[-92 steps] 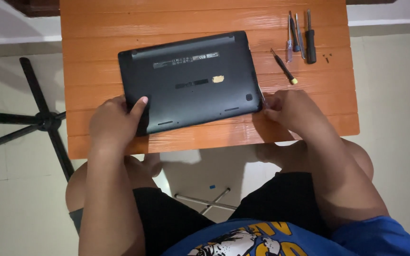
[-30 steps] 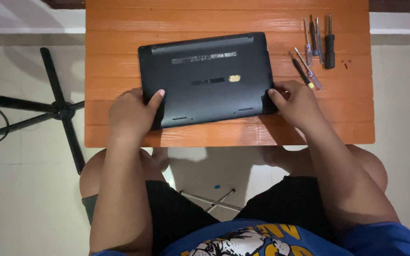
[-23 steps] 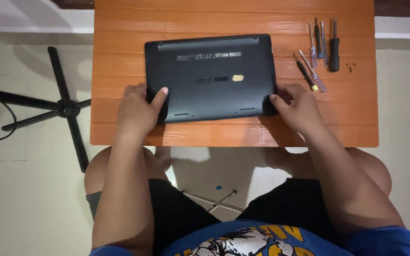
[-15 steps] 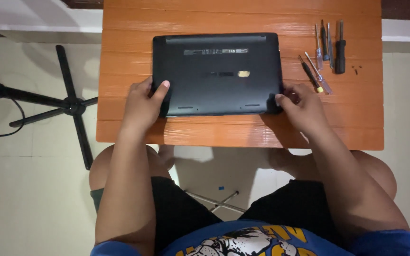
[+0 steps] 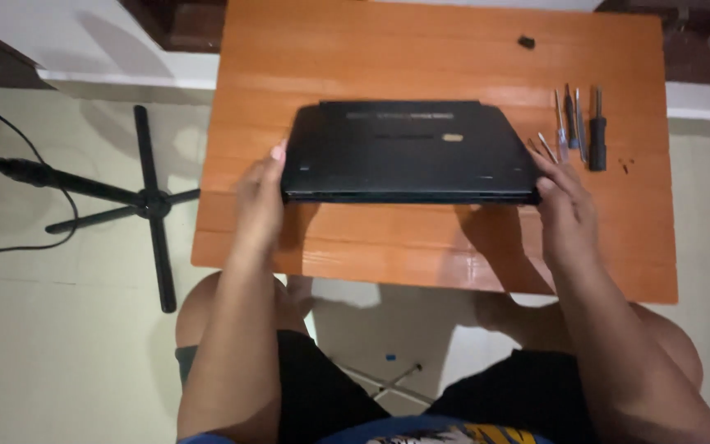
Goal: Prying open and removing the bottom cover of a laptop to access internal components.
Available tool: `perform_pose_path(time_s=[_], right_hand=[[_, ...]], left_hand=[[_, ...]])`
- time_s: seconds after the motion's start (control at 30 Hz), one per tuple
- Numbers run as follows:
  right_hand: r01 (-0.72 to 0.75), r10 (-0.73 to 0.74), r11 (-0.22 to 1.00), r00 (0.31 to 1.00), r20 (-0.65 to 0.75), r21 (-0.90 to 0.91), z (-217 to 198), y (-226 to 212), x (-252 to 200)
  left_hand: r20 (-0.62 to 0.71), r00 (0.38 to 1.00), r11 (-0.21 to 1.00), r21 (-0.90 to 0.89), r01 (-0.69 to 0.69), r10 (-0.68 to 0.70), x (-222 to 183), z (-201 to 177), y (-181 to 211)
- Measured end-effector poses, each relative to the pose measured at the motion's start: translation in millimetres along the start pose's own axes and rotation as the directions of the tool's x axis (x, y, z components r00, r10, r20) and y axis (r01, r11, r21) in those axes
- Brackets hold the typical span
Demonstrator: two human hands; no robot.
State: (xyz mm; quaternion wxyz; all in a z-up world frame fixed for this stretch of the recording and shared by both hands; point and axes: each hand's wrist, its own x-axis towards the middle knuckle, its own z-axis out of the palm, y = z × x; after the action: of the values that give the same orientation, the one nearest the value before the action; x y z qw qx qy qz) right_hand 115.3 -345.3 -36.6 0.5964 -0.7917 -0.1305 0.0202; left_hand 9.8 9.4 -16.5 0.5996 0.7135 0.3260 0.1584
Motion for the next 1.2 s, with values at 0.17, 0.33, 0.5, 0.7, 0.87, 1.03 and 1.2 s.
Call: perform_pose_path(time_s=[0.17,0.33,0.5,0.7,0.87,1.03,1.2], right_hand=[[0.047,-0.046,0.999,0.998,0.035,-0.021,-12,6,2],[0.116,-0.112,0.992,0.992,0.066,-0.057,-12,4,5],[0.133,-0.131,0.990,0.991,0.033,-0.053,-11,13,4],[0.136,-0.136,0.991,0.989,0.056,0.007,-8,8,4],[0.125,-0.122,0.992,0.990,0.064,-0.033,-5,-3,1],[0.162,-0.157,0.984,0.985,0.067,-0.078,-7,1,2],[0.157,-0.154,0.987,0.987,0.053,-0.044,-6,3,2]], left_hand=[[0.060,0.987,0.989,-0.034,-0.145,0.147,0,-2,-7],[0.045,0.974,0.975,-0.031,-0.220,0.221,8,-1,-32],[0.032,0.972,0.972,-0.041,-0.233,0.234,8,0,-33],[0.022,0.983,0.984,0.002,-0.181,0.181,7,1,-31],[0.022,0.988,0.982,-0.120,-0.148,0.152,4,3,-27],[0.023,0.989,0.977,-0.157,-0.143,0.149,3,4,-28],[0.020,0.987,0.978,-0.145,-0.154,0.158,4,5,-29]])
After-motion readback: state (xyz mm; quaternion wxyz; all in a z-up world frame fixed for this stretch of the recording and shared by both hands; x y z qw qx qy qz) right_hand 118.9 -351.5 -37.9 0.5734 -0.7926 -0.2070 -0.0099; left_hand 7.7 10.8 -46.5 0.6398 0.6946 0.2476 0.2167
